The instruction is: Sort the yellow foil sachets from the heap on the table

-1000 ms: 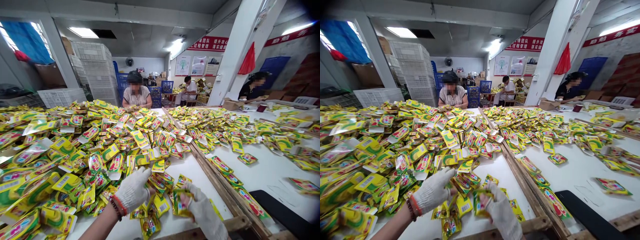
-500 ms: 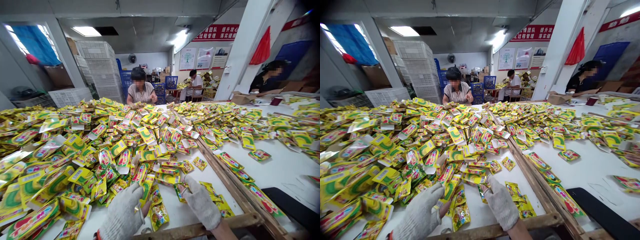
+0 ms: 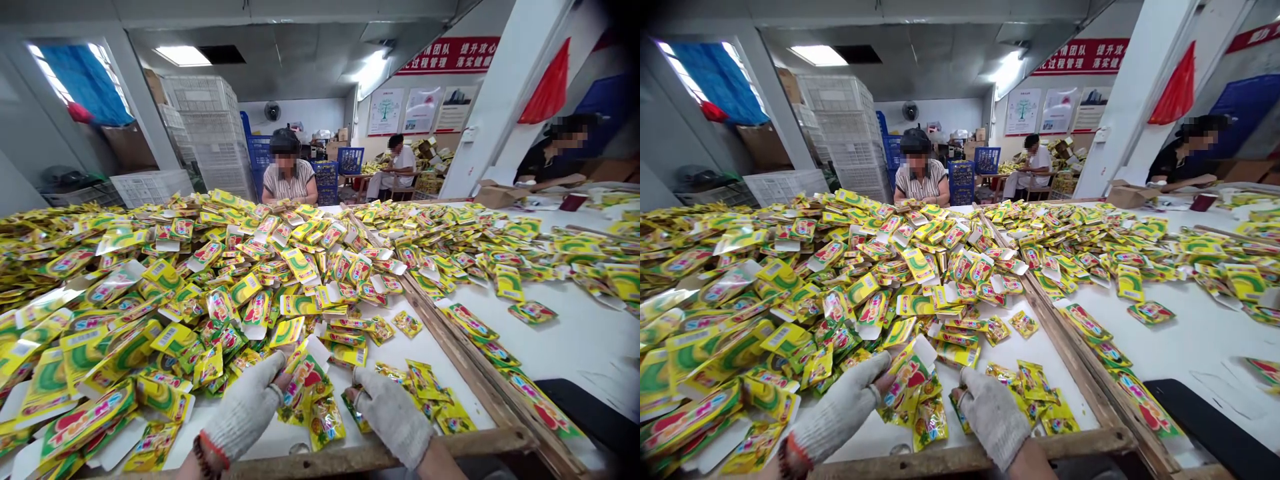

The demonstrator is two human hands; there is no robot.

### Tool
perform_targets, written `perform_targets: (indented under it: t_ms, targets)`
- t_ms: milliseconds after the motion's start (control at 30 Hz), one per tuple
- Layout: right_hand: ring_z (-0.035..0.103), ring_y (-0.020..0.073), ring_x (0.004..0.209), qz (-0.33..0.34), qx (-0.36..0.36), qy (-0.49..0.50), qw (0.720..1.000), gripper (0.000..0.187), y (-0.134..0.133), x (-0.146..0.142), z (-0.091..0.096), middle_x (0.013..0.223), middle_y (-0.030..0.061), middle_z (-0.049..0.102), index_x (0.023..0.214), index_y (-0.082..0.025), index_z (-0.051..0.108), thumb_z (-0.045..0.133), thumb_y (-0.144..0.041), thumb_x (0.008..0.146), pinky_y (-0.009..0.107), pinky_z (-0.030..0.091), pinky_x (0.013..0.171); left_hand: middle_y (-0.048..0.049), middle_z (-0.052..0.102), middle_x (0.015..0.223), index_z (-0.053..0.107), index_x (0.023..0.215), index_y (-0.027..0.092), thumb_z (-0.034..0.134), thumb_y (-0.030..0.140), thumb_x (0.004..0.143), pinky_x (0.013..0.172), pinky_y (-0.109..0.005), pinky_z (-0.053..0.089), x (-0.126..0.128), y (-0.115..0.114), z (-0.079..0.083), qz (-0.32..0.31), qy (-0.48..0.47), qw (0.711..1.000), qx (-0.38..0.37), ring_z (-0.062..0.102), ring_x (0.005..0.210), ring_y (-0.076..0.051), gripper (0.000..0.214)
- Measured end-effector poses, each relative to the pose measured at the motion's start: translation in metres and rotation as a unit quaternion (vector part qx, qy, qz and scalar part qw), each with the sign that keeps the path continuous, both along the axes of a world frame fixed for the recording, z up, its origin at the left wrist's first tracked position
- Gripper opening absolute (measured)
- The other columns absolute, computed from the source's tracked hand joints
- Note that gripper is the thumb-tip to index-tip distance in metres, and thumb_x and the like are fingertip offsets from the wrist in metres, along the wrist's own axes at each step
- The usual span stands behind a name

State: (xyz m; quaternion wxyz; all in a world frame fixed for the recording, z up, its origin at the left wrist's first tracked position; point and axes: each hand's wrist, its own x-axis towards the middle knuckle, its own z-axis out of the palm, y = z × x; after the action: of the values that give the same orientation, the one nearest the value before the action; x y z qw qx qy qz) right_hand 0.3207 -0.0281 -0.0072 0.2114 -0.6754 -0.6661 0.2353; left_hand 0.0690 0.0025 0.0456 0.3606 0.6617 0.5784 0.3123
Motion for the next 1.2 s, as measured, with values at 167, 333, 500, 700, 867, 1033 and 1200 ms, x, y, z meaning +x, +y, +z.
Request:
perform_targets:
  t_ms: [167,333,500,700,867,1033,1200]
  targets:
    - [0.066,0.0262,0.072,0.004,0.018,-0.008,1.0,0.014,-0.004,-0.002,-0.004,0.074,0.0086,0.072,0.072,-0.024,0.064,0.057,-0.03,0.083,0.033,0.04,0.064,-0.0123,0.065,0.111,0.064,0.111,0.019,0.039,0.032,0.095,0.088,-0.039,0.046,0.024,-0.013,0.0,-0.006,0.343,0.933,0.113,0.061,0.1,-0.028,0.033]
    - [0.066,0.0239,0.073,-0.002,0.049,0.018,0.999,0.015,-0.002,0.001,-0.012,0.075,0.0064,0.072,0.073,-0.024,0.064,0.056,-0.031,0.084,0.032,0.044,0.068,-0.0127,0.058,0.127,0.059,0.126,0.023,0.074,0.056,0.068,0.1,-0.047,0.041,0.047,-0.025,-0.018,-0.114,0.352,0.924,0.096,0.052,0.117,-0.036,0.069]
    - [0.069,0.025,0.086,0.002,0.034,-0.015,0.999,0.019,-0.002,0.004,-0.012,0.09,0.0106,0.075,0.085,-0.022,0.065,0.048,-0.029,0.089,0.033,0.048,0.075,-0.0122,0.046,0.143,0.044,0.142,0.026,0.083,0.045,0.06,0.105,-0.042,0.041,0.022,-0.018,-0.019,-0.211,0.266,0.937,0.083,0.045,0.128,-0.033,0.093]
    - [0.069,0.0239,0.086,0.028,0.012,-0.006,1.0,0.026,-0.003,0.005,-0.01,0.089,0.0094,0.074,0.086,-0.021,0.063,0.042,-0.035,0.092,0.034,0.049,0.077,-0.0057,0.063,0.113,0.065,0.11,0.026,0.061,0.032,0.085,0.089,-0.039,0.049,-0.006,-0.019,-0.015,-0.205,0.352,0.91,0.073,0.058,0.103,-0.026,0.026]
    - [0.069,0.0258,0.085,0.031,0.026,-0.011,0.999,0.03,-0.003,0.009,-0.016,0.09,0.011,0.075,0.086,-0.021,0.063,0.038,-0.038,0.092,0.035,0.05,0.075,-0.0068,0.061,0.122,0.057,0.127,0.024,0.067,0.049,0.08,0.103,-0.041,0.043,-0.007,-0.019,-0.027,-0.183,0.346,0.914,0.105,0.053,0.115,-0.028,0.054]
    - [0.069,0.0267,0.085,-0.032,0.035,0.062,0.997,0.026,-0.004,0.007,-0.007,0.092,0.0113,0.075,0.091,-0.021,0.063,0.045,-0.04,0.089,0.036,0.053,0.074,-0.0105,0.057,0.131,0.054,0.132,0.021,0.073,0.043,0.072,0.106,-0.043,0.041,-0.009,-0.017,-0.025,-0.168,0.354,0.917,0.077,0.052,0.12,-0.031,0.067]
    - [0.067,0.0221,0.07,-0.144,0.06,0.206,0.966,0.026,-0.002,-0.021,0.022,0.081,0.0053,0.072,0.086,-0.025,0.057,0.047,-0.049,0.088,0.03,0.055,0.063,-0.0115,0.056,0.133,0.058,0.122,0.021,0.066,0.03,0.07,0.104,-0.042,0.043,0.009,-0.027,-0.022,-0.103,0.312,0.939,0.099,0.053,0.121,-0.03,0.053]
